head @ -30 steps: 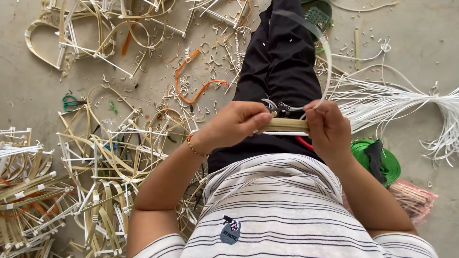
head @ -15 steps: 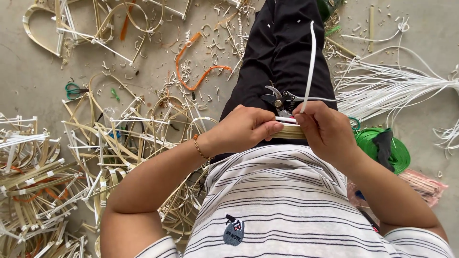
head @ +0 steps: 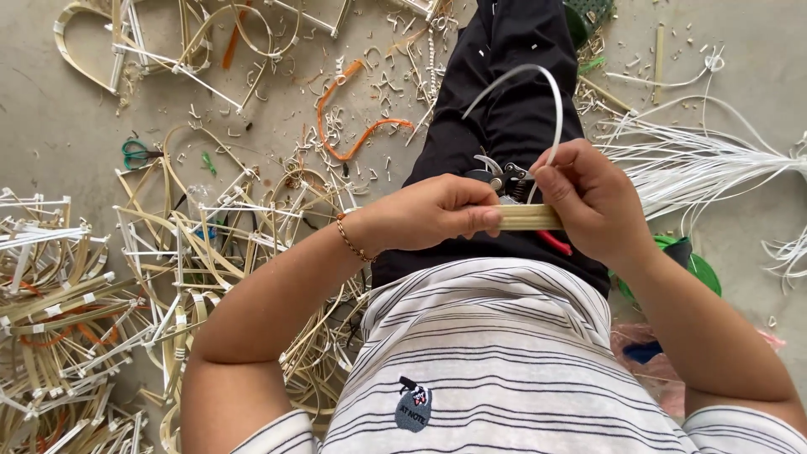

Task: Manually assemble and tie small wooden or bamboo strips into curved frames using thin cord or plastic ties.

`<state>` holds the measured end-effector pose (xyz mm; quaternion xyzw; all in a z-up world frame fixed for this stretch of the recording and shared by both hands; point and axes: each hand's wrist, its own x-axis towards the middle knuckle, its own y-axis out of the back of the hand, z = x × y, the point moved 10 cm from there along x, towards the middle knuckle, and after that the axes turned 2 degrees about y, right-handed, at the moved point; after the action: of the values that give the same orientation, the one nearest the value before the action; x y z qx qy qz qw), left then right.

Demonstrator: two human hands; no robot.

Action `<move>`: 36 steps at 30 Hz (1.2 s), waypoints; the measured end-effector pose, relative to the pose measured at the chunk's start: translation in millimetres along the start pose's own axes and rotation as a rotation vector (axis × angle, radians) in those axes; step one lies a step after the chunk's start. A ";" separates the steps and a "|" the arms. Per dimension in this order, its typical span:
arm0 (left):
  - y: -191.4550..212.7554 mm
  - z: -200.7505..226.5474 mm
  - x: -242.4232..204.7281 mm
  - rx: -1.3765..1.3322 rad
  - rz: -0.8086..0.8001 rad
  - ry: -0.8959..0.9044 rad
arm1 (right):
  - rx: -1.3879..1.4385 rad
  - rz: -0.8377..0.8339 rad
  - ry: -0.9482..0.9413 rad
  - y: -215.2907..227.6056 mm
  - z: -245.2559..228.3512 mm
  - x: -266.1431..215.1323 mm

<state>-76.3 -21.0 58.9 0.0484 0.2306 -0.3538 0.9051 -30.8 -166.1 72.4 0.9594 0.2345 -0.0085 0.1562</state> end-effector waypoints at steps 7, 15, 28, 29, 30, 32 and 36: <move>-5.3 16.5 -4.3 0.249 0.094 -0.043 | 0.190 -0.112 -0.048 -12.3 -1.5 -1.9; 8.3 -2.4 9.3 0.183 0.078 0.086 | 0.093 -0.070 -0.145 -16.1 16.9 -5.3; 4.4 19.8 -1.3 0.284 0.145 -0.119 | 0.185 -0.097 -0.172 -15.8 8.4 5.6; 4.1 19.8 -0.9 0.284 0.144 -0.123 | 0.182 -0.095 -0.171 -15.5 11.3 5.3; 5.5 16.3 -0.7 0.301 0.166 -0.092 | 0.149 -0.107 -0.202 -16.8 17.6 3.3; 8.1 14.1 0.1 0.318 0.187 -0.063 | 0.115 -0.120 -0.234 -17.2 23.8 2.6; 7.8 17.1 3.3 0.302 0.175 -0.119 | 0.163 -0.107 -0.151 -12.5 10.1 17.5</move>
<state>-62.4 -21.5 72.1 0.1828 0.1158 -0.3066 0.9269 -20.3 -150.9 57.5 0.9518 0.2713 -0.1079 0.0942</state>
